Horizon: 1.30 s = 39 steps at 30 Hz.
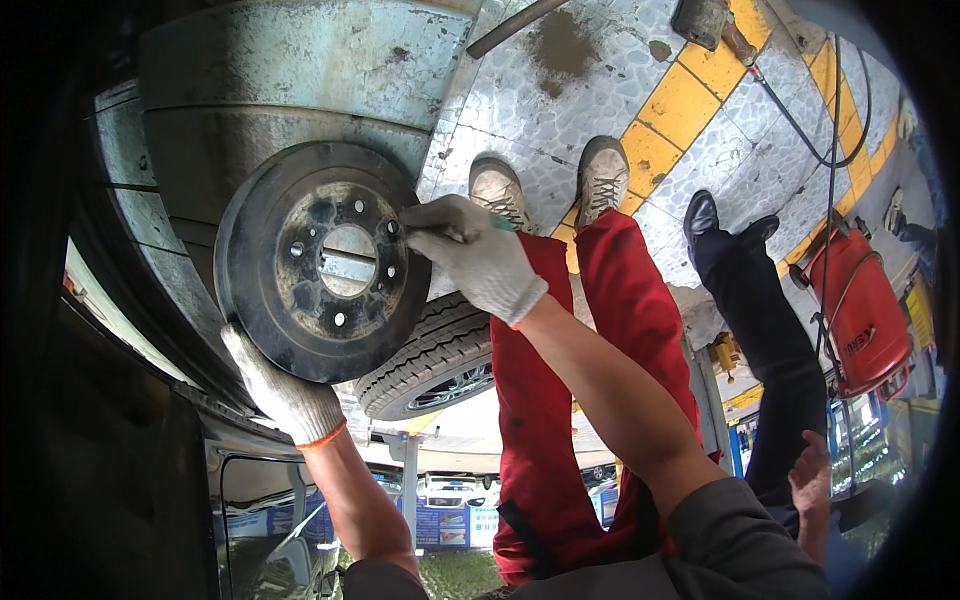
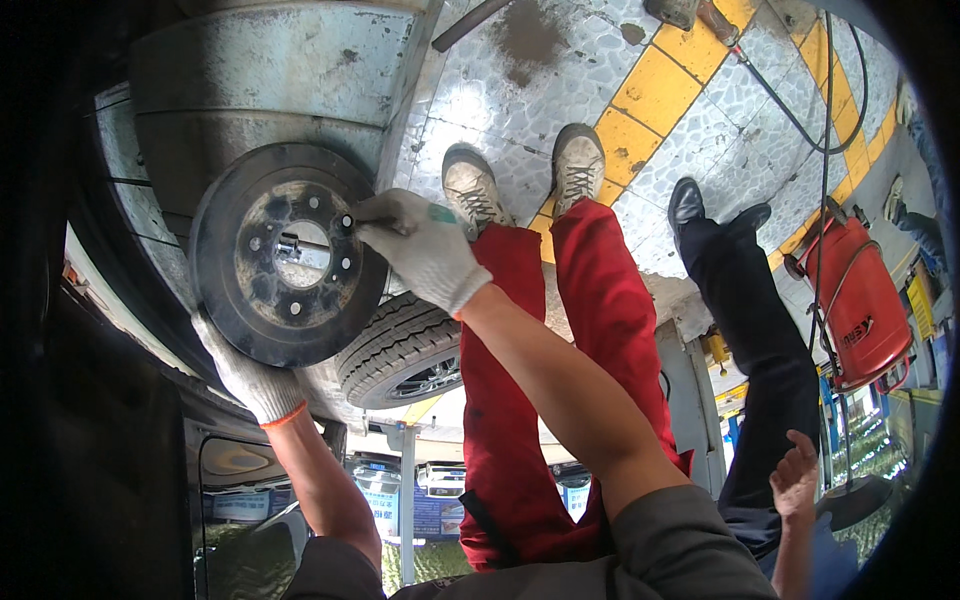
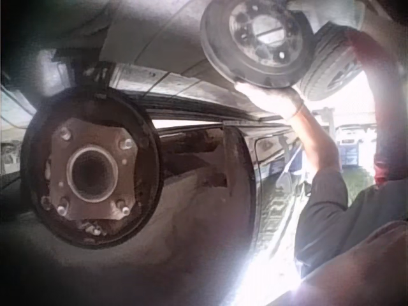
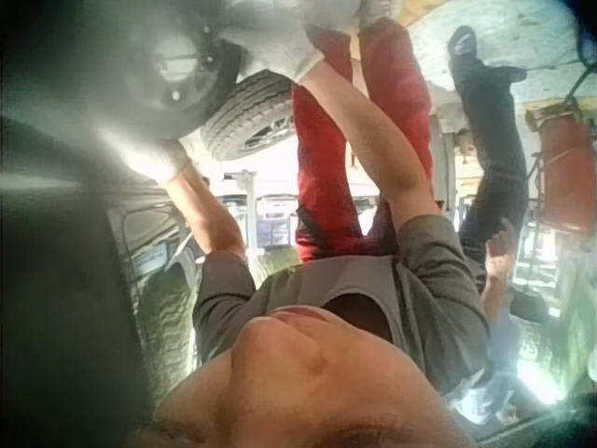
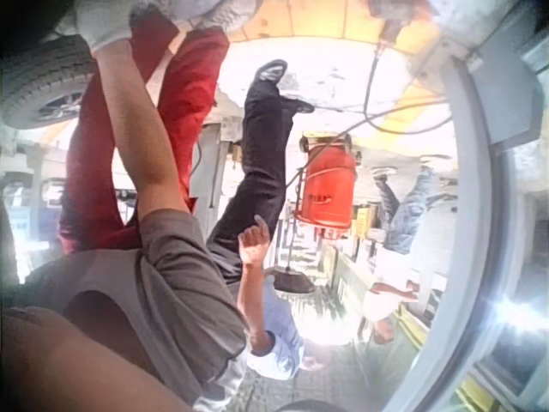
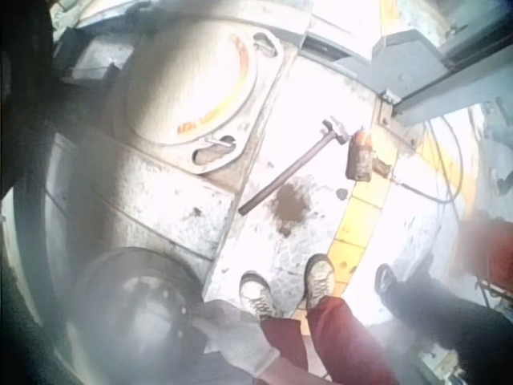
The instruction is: The person uses a hammer to loosen and remove a brake disc from a car's wheel hub. They then place the disc on the floor and walk to a tool cart to retrieve a screwdriver before returning to the vehicle.
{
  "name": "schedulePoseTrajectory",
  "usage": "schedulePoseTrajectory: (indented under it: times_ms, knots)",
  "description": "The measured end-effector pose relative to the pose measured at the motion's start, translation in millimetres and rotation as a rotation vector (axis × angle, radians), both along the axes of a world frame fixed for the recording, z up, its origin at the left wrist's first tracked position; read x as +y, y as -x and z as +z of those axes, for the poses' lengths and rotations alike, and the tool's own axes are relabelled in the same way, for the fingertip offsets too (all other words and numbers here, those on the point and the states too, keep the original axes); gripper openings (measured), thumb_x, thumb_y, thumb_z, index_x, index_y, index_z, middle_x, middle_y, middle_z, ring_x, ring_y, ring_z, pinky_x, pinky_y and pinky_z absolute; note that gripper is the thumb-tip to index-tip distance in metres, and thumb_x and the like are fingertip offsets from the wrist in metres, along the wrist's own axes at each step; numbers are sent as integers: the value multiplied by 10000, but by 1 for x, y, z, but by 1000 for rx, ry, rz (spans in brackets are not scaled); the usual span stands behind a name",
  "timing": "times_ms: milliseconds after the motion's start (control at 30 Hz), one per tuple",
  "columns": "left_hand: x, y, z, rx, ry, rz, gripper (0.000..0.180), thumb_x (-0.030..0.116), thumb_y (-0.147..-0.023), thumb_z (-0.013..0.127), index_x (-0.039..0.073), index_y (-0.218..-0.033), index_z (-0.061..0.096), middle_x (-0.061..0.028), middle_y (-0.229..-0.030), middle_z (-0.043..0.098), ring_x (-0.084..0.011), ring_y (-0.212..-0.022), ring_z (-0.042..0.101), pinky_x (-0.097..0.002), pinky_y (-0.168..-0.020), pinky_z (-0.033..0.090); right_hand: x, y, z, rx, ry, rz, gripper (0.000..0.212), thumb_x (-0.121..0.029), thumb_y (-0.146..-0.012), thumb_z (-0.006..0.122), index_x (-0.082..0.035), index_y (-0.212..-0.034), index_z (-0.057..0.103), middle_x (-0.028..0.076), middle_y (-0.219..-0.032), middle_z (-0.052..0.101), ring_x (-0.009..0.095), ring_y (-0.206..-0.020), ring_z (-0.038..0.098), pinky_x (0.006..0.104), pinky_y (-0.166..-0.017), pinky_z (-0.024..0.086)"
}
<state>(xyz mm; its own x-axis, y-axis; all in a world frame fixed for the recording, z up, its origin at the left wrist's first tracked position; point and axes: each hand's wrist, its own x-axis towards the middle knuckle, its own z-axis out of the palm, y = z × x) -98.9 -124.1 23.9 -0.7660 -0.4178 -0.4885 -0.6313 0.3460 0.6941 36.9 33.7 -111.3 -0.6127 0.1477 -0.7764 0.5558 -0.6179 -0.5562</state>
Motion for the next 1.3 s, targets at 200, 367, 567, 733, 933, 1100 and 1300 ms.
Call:
schedulePoseTrajectory:
  times_ms: [200, 367, 567, 733, 933, 1100, 1300]
  knots:
    - [-16, -1, -2, 16, 73, -68, 665, 522, -1158, 504, 41, -1616, 468, -141, -1609, 530, -295, -1435, 570, -445, -1194, 505, -11, 17, -3, 77, -293, 106, 222, -155, -1004, 758, -56, -1202, 766, 173, -1152, 780, 351, -1055, 761, 412, -926, 603]
    - [-20, -2, -4, 22, 142, -151, 660, 528, -1156, 499, 24, -1583, 506, -152, -1579, 560, -291, -1414, 589, -438, -1164, 522, -15, 22, 0, 65, -498, 171, 177, -142, -996, 761, -58, -1152, 769, 169, -1106, 772, 359, -1005, 769, 434, -864, 620]
    - [2, 2, 3, -34, -18, 63, 644, 415, -1185, 478, 23, -1686, 379, -152, -1646, 501, -286, -1468, 551, -438, -1241, 467, -13, 29, 6, 27, -552, 226, 162, -143, -992, 764, -79, -1141, 767, 167, -1049, 766, 367, -896, 779, 434, -764, 632]
    - [10, 5, 3, -38, 40, 29, 685, 463, -1168, 521, 26, -1681, 399, -148, -1600, 562, -285, -1438, 578, -431, -1220, 479, -5, 34, 6, -3, -538, 346, 158, -142, -1000, 755, -43, -1117, 789, 147, -1025, 804, 310, -982, 780, 409, -857, 613]
    - [10, 6, 7, -14, 25, -57, 759, 523, -1142, 569, -61, -1619, 486, -206, -1622, 562, -307, -1445, 577, -450, -1255, 429, -2, 26, -5, 198, -746, 776, 288, -200, -1050, 637, -94, -1286, 764, 144, -1399, 689, 317, -1236, 698, 434, -939, 620]
    - [44, 0, 11, -125, -121, -180, 692, 443, -1122, 596, 3, -1637, 454, -230, -1576, 602, -339, -1412, 636, -486, -1263, 473, -29, 26, -12, 10, -529, 307, 246, -254, -1046, 636, -54, -1166, 716, 203, -1206, 703, 409, -1117, 723, 485, -950, 597]
    - [102, -20, 49, -139, -9, -370, 654, 453, -1123, 603, -35, -1552, 526, -263, -1474, 644, -345, -1298, 657, -475, -1174, 504, -56, 38, -35, -193, -445, 0, 265, -166, -960, 732, -49, -1196, 697, 248, -1196, 669, 451, -1161, 661, 510, -1002, 536]
